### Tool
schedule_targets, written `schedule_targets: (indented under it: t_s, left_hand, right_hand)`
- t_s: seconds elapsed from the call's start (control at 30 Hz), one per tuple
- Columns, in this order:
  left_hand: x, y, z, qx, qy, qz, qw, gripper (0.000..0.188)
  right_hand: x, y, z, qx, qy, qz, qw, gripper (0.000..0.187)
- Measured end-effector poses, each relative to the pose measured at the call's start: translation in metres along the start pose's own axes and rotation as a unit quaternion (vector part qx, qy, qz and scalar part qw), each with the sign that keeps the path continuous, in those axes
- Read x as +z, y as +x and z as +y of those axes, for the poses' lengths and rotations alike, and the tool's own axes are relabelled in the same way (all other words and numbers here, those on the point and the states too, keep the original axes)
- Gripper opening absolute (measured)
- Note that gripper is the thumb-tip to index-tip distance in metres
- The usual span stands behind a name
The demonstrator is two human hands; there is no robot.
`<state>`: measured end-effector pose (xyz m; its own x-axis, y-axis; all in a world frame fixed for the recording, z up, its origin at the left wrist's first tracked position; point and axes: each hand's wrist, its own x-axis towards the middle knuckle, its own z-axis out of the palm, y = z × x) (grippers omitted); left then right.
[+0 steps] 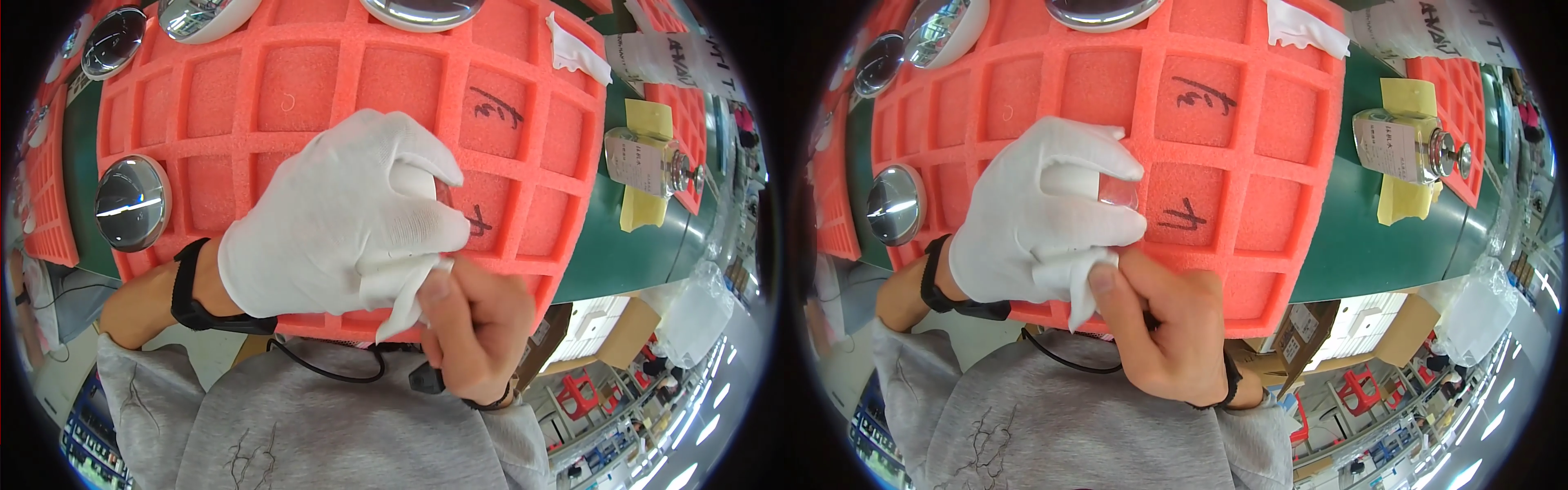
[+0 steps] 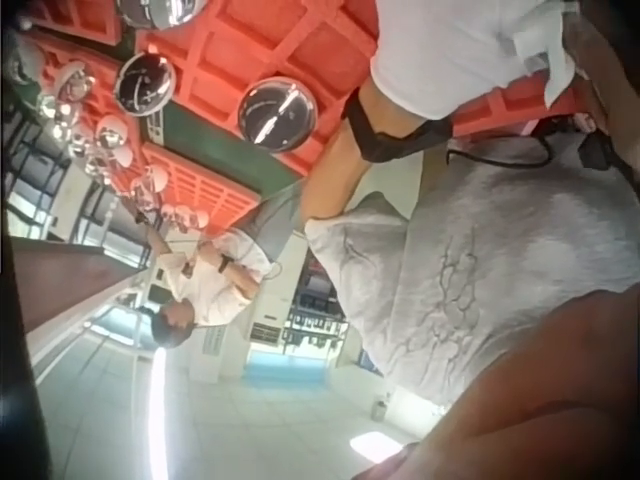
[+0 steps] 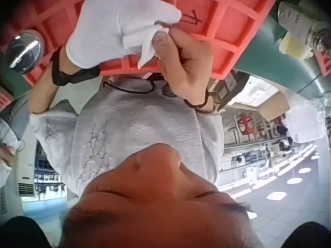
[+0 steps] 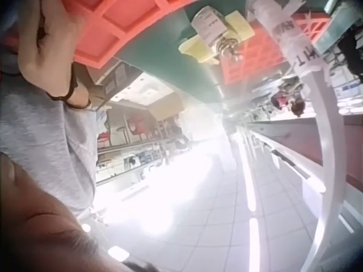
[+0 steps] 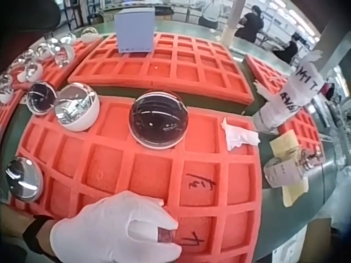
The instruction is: The person wipes a white and pink electronic device with a cloth, scrapes its edges with a small tool, and places it into a pink foam tray before repeating the process with another device.
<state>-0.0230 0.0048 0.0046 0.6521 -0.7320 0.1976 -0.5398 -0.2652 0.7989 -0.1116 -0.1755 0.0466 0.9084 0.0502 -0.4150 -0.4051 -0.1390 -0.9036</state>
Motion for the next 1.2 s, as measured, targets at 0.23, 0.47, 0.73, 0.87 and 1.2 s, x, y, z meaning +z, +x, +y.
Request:
schedule_targets:
  t_s: [0.23,0.47,0.73,0.87,1.2]
  left_hand:
    - [0.0,0.004,0.0,0.014,0.001,-0.008,1.0,0.038]
    - [0.001,0.004,-0.001,0.008,0.006,-0.007,1.0,0.038]
    - [0.001,0.002,0.003,-0.01,-0.01,0.008,1.0,0.038]
    - [0.002,0.006,0.003,-0.023,-0.009,0.01,1.0,0.037]
    - [0.0,0.007,0.002,-0.026,-0.023,0.018,0.999,0.04]
  right_hand:
    - [0.002,0.003,-0.006,-0.006,-0.022,0.013,1.0,0.025]
    - [-0.004,-0.004,0.001,-0.002,-0.018,-0.037,0.999,0.025]
    - [-0.007,-0.004,-0.003,0.025,-0.014,-0.041,0.999,0.027]
    - [-0.009,0.004,-0.007,0.019,-0.03,-0.042,0.998,0.028]
    - [-0.016,0.01,0.009,-0.135,-0.064,-0.086,0.985,0.016]
